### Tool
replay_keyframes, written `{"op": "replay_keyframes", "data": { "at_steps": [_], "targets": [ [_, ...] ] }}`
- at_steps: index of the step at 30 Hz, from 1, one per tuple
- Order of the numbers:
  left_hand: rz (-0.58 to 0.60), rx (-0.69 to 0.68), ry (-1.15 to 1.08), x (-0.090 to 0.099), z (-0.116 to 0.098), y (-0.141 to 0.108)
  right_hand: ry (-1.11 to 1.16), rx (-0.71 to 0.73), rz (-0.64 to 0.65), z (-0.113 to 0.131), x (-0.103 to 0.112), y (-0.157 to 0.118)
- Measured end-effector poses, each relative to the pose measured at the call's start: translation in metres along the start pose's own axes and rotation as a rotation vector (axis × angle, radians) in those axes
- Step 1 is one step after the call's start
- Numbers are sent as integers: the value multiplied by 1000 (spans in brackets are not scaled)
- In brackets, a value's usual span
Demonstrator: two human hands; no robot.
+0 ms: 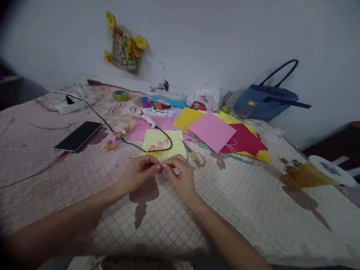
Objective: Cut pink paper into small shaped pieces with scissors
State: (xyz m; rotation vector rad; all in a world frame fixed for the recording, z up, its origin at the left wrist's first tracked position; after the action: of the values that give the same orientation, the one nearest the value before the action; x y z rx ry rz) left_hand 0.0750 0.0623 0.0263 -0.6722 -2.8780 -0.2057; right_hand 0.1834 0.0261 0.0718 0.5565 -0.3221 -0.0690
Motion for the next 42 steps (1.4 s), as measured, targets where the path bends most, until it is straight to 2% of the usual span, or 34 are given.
{"op": "replay_keyframes", "data": {
  "at_steps": [6,13,20,28,35,42],
  "targets": [
    [41,47,-111,-4,6,1,48,-22,21,-2,-1,1],
    [55,118,-164,-5,10,2,235,-176,90,-19,-6,1],
    [40,125,-223,-7,15,1,187,-204,50,-26,-3,-1],
    [76,149,-271,-12,17,1,163,-204,8,-26,-3,-3],
    [74,178,-263,-12,18,0,282,-241,-1,-32,-7,-5],
    [82,218,-326,-13,15,-2,249,-246,-45,-36,-4,-7]
  ]
}}
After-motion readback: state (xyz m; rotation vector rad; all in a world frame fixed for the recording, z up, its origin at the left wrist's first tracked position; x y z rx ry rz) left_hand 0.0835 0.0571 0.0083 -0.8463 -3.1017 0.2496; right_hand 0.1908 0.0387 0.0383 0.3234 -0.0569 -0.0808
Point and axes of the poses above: each hand's wrist, its own y-axis towards the middle knuckle, its own x-axis out of the back of the hand, z = x × y, the point moved 9 cm from there along y, towards the middle knuckle, and after that the axes turned 10 degrees about y, right-handed, at the moved point
